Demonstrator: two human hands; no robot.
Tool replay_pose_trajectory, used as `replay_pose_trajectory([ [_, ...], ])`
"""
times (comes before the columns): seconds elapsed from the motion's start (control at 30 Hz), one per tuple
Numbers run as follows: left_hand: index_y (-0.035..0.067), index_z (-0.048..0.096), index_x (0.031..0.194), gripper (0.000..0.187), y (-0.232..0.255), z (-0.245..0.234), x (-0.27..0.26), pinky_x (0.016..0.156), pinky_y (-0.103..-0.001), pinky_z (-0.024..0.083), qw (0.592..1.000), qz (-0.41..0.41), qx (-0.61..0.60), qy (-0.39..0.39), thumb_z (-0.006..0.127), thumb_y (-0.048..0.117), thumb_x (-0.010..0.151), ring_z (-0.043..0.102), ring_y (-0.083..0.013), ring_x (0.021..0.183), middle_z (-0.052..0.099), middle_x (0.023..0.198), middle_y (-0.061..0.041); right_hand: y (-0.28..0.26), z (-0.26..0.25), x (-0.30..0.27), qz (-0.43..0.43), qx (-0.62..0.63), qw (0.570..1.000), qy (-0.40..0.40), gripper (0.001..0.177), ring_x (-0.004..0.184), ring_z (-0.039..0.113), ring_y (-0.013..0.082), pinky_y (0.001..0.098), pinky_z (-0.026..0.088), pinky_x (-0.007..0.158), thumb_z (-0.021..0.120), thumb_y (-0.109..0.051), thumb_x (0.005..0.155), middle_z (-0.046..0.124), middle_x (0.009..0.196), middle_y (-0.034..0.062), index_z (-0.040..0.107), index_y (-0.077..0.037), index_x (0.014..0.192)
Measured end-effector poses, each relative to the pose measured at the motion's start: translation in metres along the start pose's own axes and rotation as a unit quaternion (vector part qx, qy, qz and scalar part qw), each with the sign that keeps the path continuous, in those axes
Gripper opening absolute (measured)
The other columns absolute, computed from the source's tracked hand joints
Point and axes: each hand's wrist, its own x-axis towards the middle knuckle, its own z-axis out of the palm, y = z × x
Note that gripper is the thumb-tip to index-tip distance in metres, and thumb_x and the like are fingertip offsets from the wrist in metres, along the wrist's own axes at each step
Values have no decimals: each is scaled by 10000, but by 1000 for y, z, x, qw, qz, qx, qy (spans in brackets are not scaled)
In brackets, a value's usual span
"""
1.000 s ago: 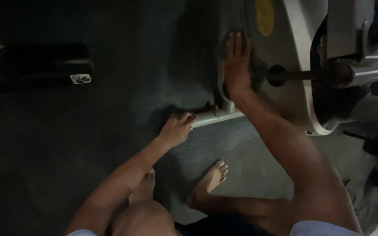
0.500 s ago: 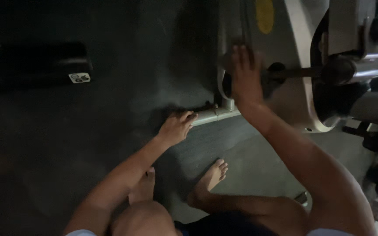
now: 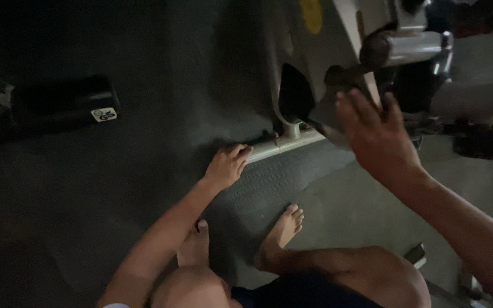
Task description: The person wipes down various parts of a gym exercise machine with a cloth, including the base frame, the flywheel housing, the pedals, and the adjustment knobs.
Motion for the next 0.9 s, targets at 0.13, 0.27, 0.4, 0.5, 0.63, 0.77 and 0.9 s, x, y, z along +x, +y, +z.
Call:
replay_pose_trajectory([
  [0.13, 191, 612, 1421, 385, -1, 8, -2, 866, -497, 579, 1000, -14, 6, -16, 550, 260, 1047, 713, -345, 1025, 600, 1290, -89, 4, -6, -18, 69, 34, 997, -3, 519, 1546, 458, 286, 603, 451, 1156, 699, -265, 994, 475, 1677, 55, 648, -127, 1491],
  [0.27, 107, 581, 1478, 477, -4, 4, -2, 866, -449, 530, 1000, 5, 21, -10, 625, 231, 1020, 661, -273, 1049, 593, 1345, -79, 29, -12, -13, 164, 78, 983, 41, 496, 1439, 619, 276, 491, 495, 1110, 754, -261, 993, 633, 1568, 95, 709, -123, 1467],
  [0.4, 135, 580, 1488, 482, -2, -6, 4, 876, -499, 538, 998, -19, 12, -65, 585, 327, 1046, 689, -297, 987, 607, 1418, -88, 31, -12, -10, 226, 145, 952, 148, 416, 1440, 557, 374, 497, 600, 1031, 682, 98, 1039, 622, 1515, 229, 638, 75, 1453],
  [0.5, 148, 496, 1543, 679, -5, -15, -2, 968, -534, 528, 992, -2, 63, -111, 691, 459, 972, 621, -326, 1151, 532, 1477, -94, 31, -11, -9, 179, 58, 975, 121, 406, 1449, 572, 279, 406, 520, 1127, 490, -114, 1140, 638, 1544, 48, 745, -98, 1456],
  [0.63, 123, 474, 1561, 665, -5, -19, -9, 1014, -530, 498, 996, 4, 19, -90, 699, 367, 986, 597, -323, 1206, 516, 1494, -111, 33, -5, -15, 129, 109, 979, 115, 449, 1448, 565, 292, 414, 556, 1025, 634, -117, 1040, 596, 1585, 61, 687, -87, 1485],
  [0.77, 173, 402, 1591, 665, -4, -32, -6, 1022, -581, 485, 985, -40, -11, -167, 654, 366, 1007, 558, -380, 1253, 426, 1588, -97, 25, -16, -24, 178, 135, 973, 51, 593, 1416, 553, 259, 402, 626, 839, 711, -180, 971, 569, 1596, 43, 591, -108, 1547],
  [0.9, 281, 421, 1589, 596, 9, -94, -22, 1064, -461, 470, 960, -146, -60, -230, 595, 357, 1023, 419, -271, 1477, 321, 1683, 33, 16, -30, -31, 315, 436, 834, 124, 623, 1313, 529, 432, 644, 569, 824, 614, 105, 947, 519, 1555, 180, 517, 22, 1557],
])
